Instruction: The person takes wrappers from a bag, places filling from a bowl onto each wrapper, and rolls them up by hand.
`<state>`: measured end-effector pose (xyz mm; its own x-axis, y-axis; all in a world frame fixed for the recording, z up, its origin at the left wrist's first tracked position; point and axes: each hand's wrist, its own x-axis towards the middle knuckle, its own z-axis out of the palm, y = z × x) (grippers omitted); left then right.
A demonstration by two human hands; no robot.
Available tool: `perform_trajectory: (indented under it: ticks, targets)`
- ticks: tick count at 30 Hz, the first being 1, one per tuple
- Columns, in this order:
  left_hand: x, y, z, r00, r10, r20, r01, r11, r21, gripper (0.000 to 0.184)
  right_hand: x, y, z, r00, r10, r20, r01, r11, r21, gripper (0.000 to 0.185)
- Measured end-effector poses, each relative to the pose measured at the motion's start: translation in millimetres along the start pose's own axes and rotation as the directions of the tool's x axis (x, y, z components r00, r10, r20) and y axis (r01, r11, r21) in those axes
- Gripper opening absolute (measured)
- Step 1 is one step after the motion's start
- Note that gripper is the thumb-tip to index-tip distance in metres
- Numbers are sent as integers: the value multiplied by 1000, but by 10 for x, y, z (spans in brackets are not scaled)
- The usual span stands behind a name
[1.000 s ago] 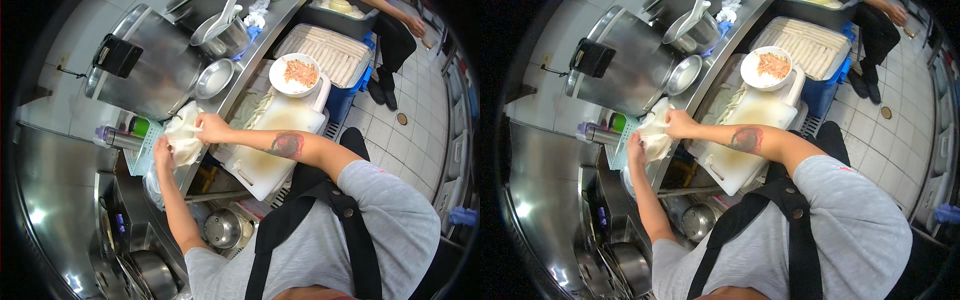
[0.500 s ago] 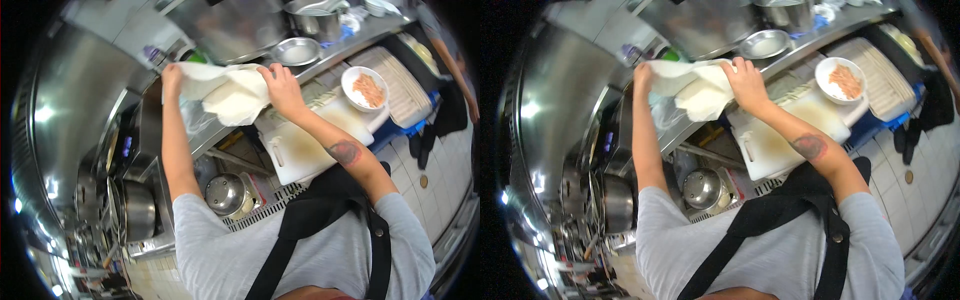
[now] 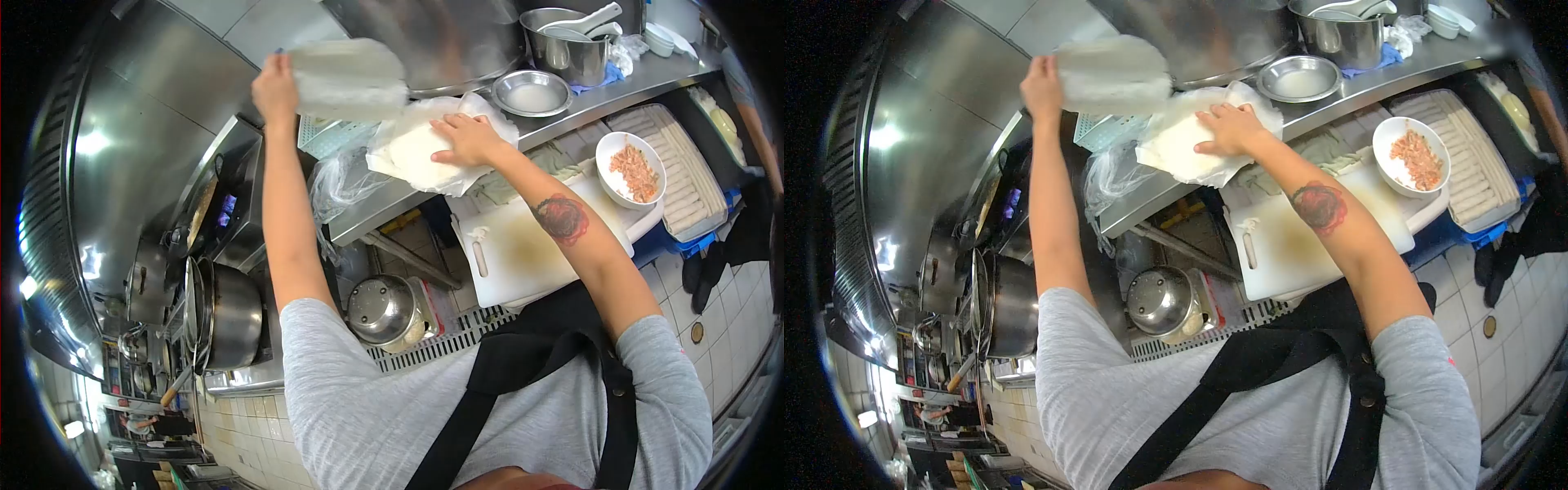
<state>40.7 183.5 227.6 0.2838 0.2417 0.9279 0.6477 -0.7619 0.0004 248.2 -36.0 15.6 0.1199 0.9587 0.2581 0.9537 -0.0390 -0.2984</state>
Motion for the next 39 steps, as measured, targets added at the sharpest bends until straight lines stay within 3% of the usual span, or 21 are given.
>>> perform_trajectory:
  ticks: [3,6,9,12,15,17,19,20,21,23,26,28,29,31,33,34,37,38,39]
  targets:
    - [216,-218,-338,996,-57,-68,54,997,-51,24,45,-24,-23,998,56,-16,-56,998,-19,77]
    - [322,-72,-603,985,108,134,-74,969,-234,23,77,-64,-211,998,52,46,-55,996,76,72]
    - [268,444,-918,923,231,309,-126,938,-324,24,214,69,-31,983,95,-160,-25,920,391,71]
    - [207,842,-1222,866,183,465,98,850,-518,20,22,-107,-197,904,-81,-421,294,832,471,77]
    - [29,1159,-1393,835,231,499,263,629,-731,16,-334,-338,-456,861,-75,-503,403,704,584,84]
    - [-125,1312,-1415,803,234,548,404,462,-789,16,-625,-314,-661,944,-92,-317,323,457,829,80]
    - [-397,1443,-1293,809,164,565,467,404,-786,16,-935,-133,-797,965,-209,-162,189,117,975,66]
    - [-558,1504,-1217,791,103,603,534,366,-763,16,-1136,-38,-928,975,-222,6,48,236,971,54]
    - [-737,1568,-1138,764,47,644,598,324,-733,16,-1293,100,-873,955,-294,28,23,169,985,46]
    - [-1149,1782,-1006,782,-111,613,592,440,-676,16,-1636,395,-811,903,-389,180,-76,269,960,42]
    - [-1922,2105,-964,693,-212,689,717,302,-628,17,-2215,671,-647,931,-316,182,-127,187,974,37]
    - [-2361,2368,-1084,565,-224,794,820,48,-570,15,-2513,876,-677,930,-298,216,-176,156,972,34]
    - [-2652,2401,-1019,536,-186,824,812,-156,-563,13,-2638,952,-694,927,-291,238,-205,139,969,33]
    - [-2922,2624,-1125,397,-197,896,821,-360,-443,12,-2722,968,-787,944,-199,264,-241,130,962,31]
    - [-3169,2744,-1116,343,-262,902,831,-363,-422,10,-2652,954,-863,949,-126,287,-272,123,954,28]
    - [-3298,2750,-1086,321,-301,898,832,-363,-419,9,-2588,976,-859,940,-91,329,-308,185,933,27]
    - [-3929,2528,-776,406,-402,821,906,58,-419,8,-2342,1129,-672,887,53,459,-446,359,820,26]
    - [-4004,2579,-741,526,-441,727,850,289,-440,13,-2257,1230,-456,852,140,504,-513,406,756,28]
    - [-4056,2620,-772,624,-454,636,751,572,-329,26,-2170,1350,-215,812,231,536,-578,445,685,29]
